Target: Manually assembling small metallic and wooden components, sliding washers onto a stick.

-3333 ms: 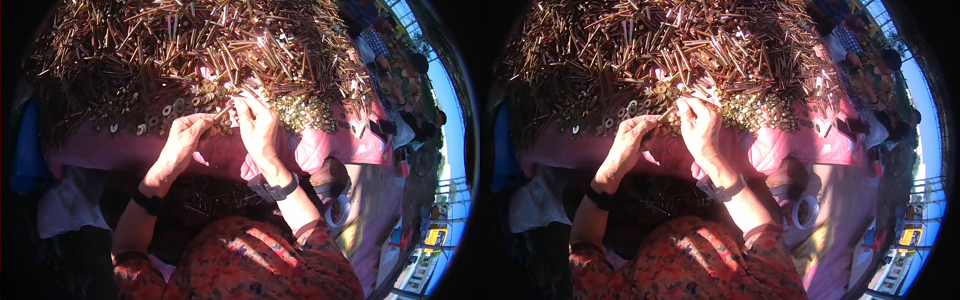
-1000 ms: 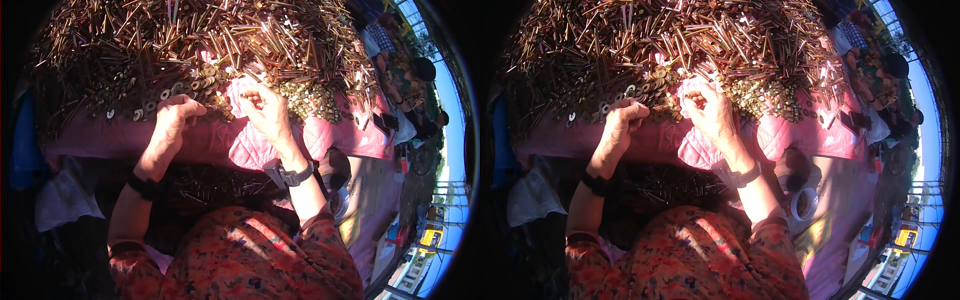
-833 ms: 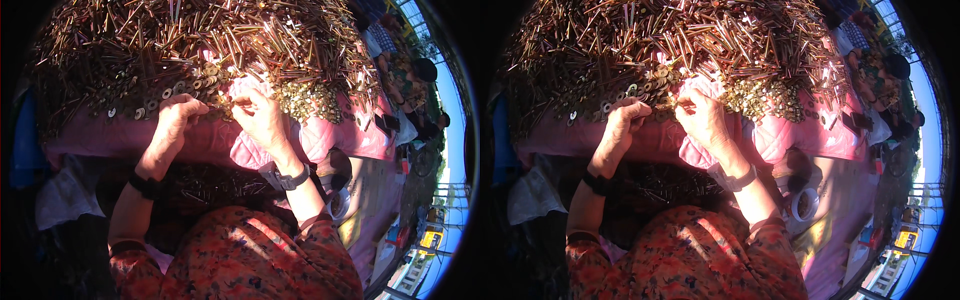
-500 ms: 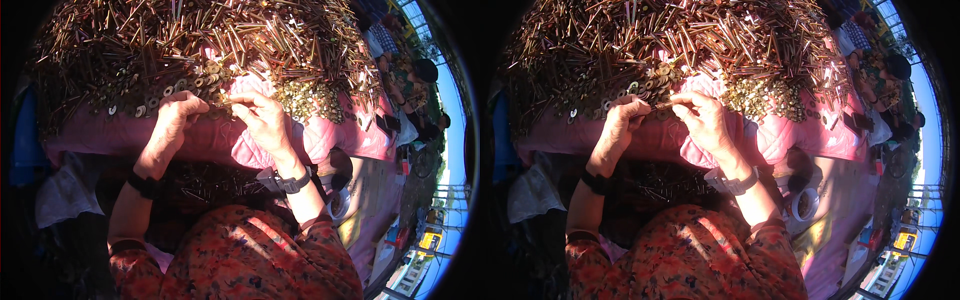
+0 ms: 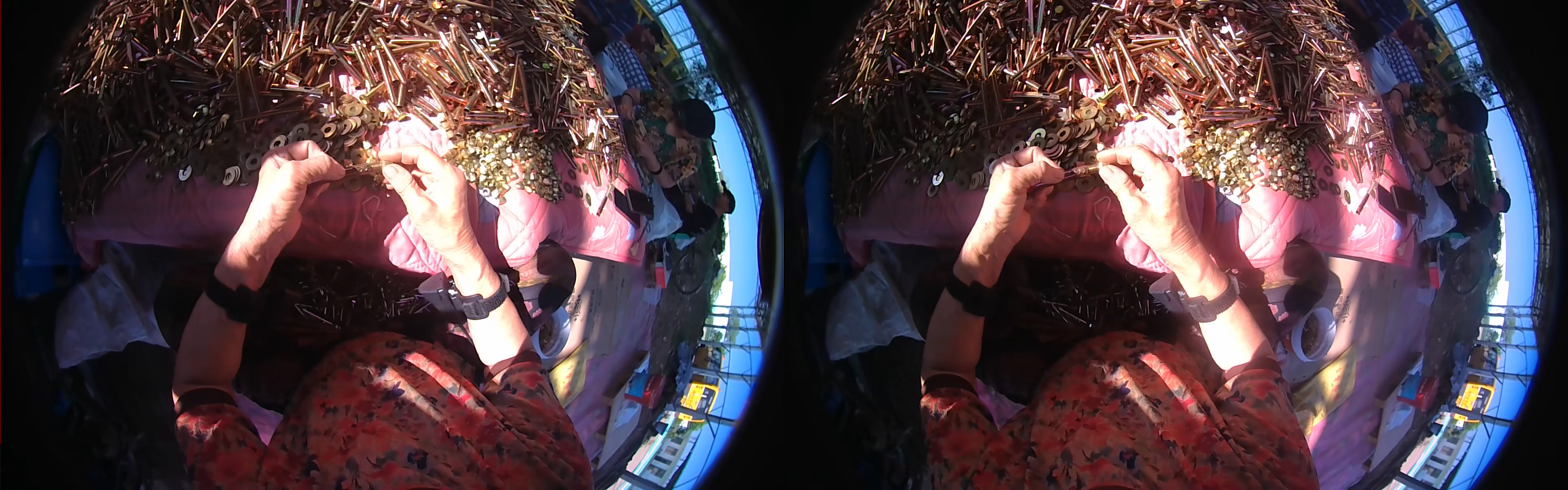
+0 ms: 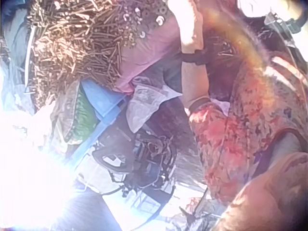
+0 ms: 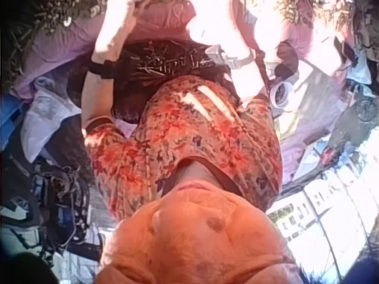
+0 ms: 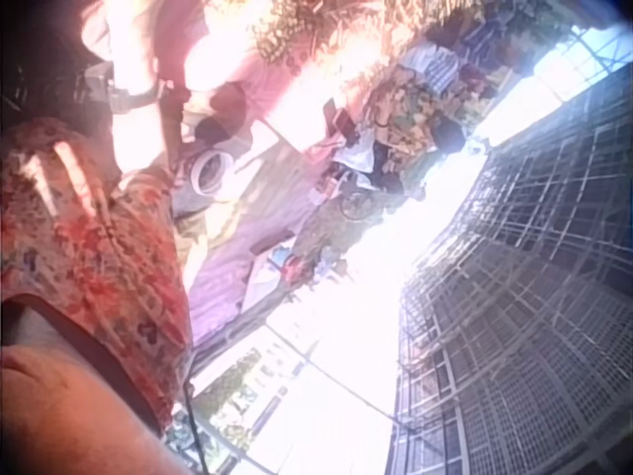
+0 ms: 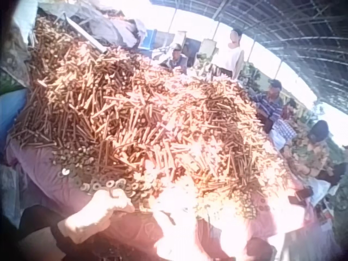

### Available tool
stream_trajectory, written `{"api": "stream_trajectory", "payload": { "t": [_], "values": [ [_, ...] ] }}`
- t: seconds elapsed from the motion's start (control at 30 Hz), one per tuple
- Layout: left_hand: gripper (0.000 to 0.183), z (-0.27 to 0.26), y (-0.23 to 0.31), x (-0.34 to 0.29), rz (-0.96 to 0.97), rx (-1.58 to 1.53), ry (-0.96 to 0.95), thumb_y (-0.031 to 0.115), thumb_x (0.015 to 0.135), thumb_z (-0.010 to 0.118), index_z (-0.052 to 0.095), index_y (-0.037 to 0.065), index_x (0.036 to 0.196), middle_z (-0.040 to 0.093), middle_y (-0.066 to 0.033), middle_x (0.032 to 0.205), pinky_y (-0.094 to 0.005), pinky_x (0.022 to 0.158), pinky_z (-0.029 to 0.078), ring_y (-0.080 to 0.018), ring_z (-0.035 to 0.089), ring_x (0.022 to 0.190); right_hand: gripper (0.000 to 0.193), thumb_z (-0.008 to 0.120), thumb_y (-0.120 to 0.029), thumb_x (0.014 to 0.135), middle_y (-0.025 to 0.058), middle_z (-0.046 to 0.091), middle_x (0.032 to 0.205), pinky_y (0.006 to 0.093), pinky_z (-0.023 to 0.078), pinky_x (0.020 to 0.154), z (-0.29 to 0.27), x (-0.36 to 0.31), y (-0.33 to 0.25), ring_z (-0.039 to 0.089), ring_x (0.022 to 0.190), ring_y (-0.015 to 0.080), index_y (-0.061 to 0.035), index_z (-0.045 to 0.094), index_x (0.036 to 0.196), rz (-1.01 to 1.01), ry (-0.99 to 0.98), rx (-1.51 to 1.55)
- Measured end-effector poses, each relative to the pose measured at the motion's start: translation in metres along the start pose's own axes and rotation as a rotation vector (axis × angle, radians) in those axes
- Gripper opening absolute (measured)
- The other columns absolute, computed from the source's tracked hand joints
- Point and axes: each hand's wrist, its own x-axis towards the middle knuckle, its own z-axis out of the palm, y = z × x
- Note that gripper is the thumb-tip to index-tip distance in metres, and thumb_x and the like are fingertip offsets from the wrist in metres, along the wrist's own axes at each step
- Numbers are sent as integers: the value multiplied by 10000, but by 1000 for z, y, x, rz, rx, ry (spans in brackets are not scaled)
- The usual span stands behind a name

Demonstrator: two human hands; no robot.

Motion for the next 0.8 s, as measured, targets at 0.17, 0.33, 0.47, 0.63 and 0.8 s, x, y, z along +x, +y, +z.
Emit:
{"api": "stream_trajectory", "payload": {
  "t": [0.17,0.33,0.47,0.63,0.8],
  "values": [
    [127,-6,-6,3,183,60,-110,34,707,649,575,58,607,554,10,583,-206,516,328,-47,437,530,174,619,-171,880,87,639,792,301,485,673,-6,4,-4,616,756,161,-2,626,918,110,-112,-158],
    [153,-2,-2,1,123,71,-76,31,702,664,564,61,590,537,16,569,-207,501,315,-45,424,523,242,585,-239,911,97,597,709,334,477,625,-2,5,-9,607,698,202,0,597,877,429,-179,52],
    [146,-6,-5,2,86,34,-104,33,700,663,569,57,591,534,17,567,-207,499,311,-47,423,519,354,519,-318,945,102,578,645,340,459,584,3,7,-4,580,615,204,0,565,797,-280,40,-255],
    [120,-5,-6,0,65,106,-85,42,702,660,588,50,607,530,20,568,-205,497,313,-42,419,514,240,589,-230,915,95,626,783,329,465,594,1,5,-4,589,664,176,-4,556,844,277,-165,-223],
    [81,-8,-3,0,36,65,-99,58,718,646,619,48,643,554,20,585,-198,496,310,-38,425,519,345,548,-364,926,81,611,689,316,474,573,-2,1,1,572,592,174,-22,577,886,-240,29,-228]
  ]
}}
